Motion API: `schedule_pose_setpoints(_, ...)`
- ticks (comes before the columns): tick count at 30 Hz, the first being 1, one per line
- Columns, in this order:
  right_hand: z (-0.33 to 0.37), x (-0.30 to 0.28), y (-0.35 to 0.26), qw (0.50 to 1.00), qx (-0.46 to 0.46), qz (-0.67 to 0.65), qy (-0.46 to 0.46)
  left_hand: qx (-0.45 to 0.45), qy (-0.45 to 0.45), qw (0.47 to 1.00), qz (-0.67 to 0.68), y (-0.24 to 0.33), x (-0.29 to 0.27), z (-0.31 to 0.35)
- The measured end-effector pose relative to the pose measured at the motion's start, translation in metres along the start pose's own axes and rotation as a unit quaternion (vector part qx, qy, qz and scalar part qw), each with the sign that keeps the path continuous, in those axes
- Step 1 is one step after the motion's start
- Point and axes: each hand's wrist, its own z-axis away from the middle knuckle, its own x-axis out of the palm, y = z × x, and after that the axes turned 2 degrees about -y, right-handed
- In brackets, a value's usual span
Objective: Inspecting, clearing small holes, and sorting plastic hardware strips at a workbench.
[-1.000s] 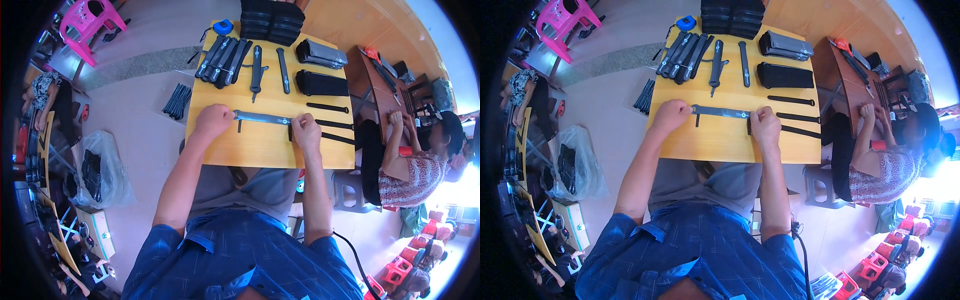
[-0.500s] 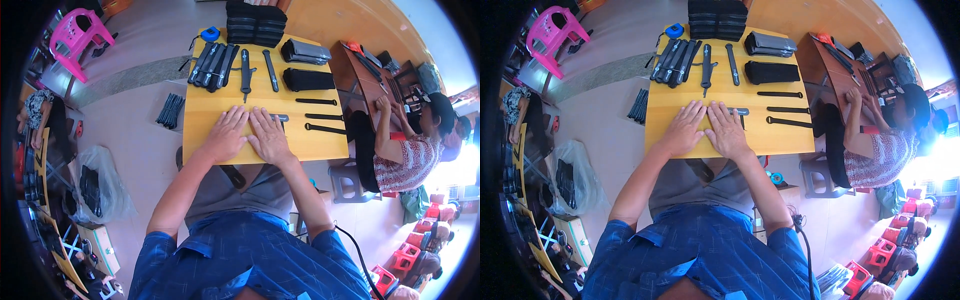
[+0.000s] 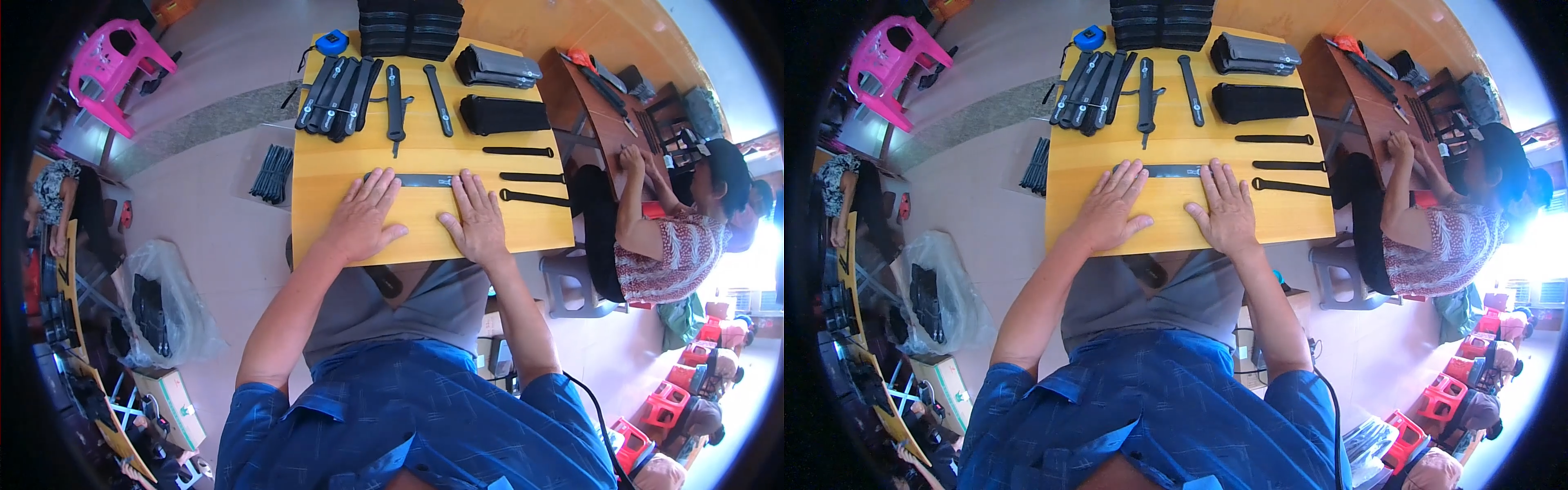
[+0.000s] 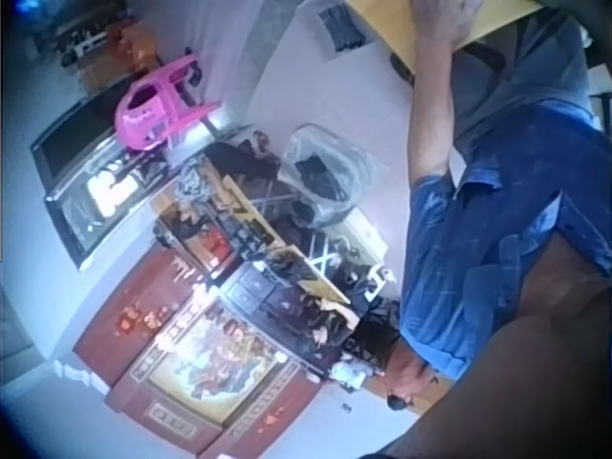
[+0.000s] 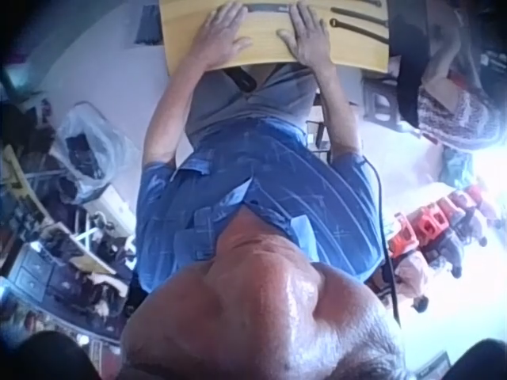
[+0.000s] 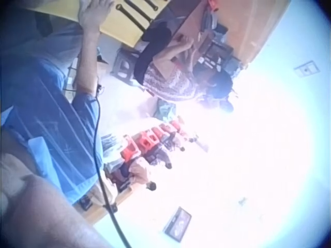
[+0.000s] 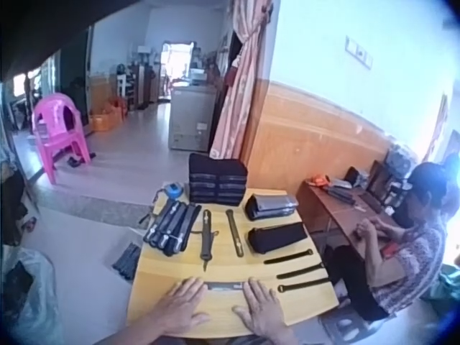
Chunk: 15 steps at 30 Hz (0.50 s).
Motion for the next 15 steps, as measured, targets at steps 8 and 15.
schedule_pose_setpoints(8,0.002,0.004,0.002,1.000,0.009,0.003,0.016,-0.024,-0.012,0.999,-0.020,-0.016,-0.004,0.018)
schedule_pose_setpoints(15,0.001,0.003,0.002,1.000,0.009,-0.010,0.024,-0.042,0.023,0.998,-0.038,-0.014,-0.002,0.023)
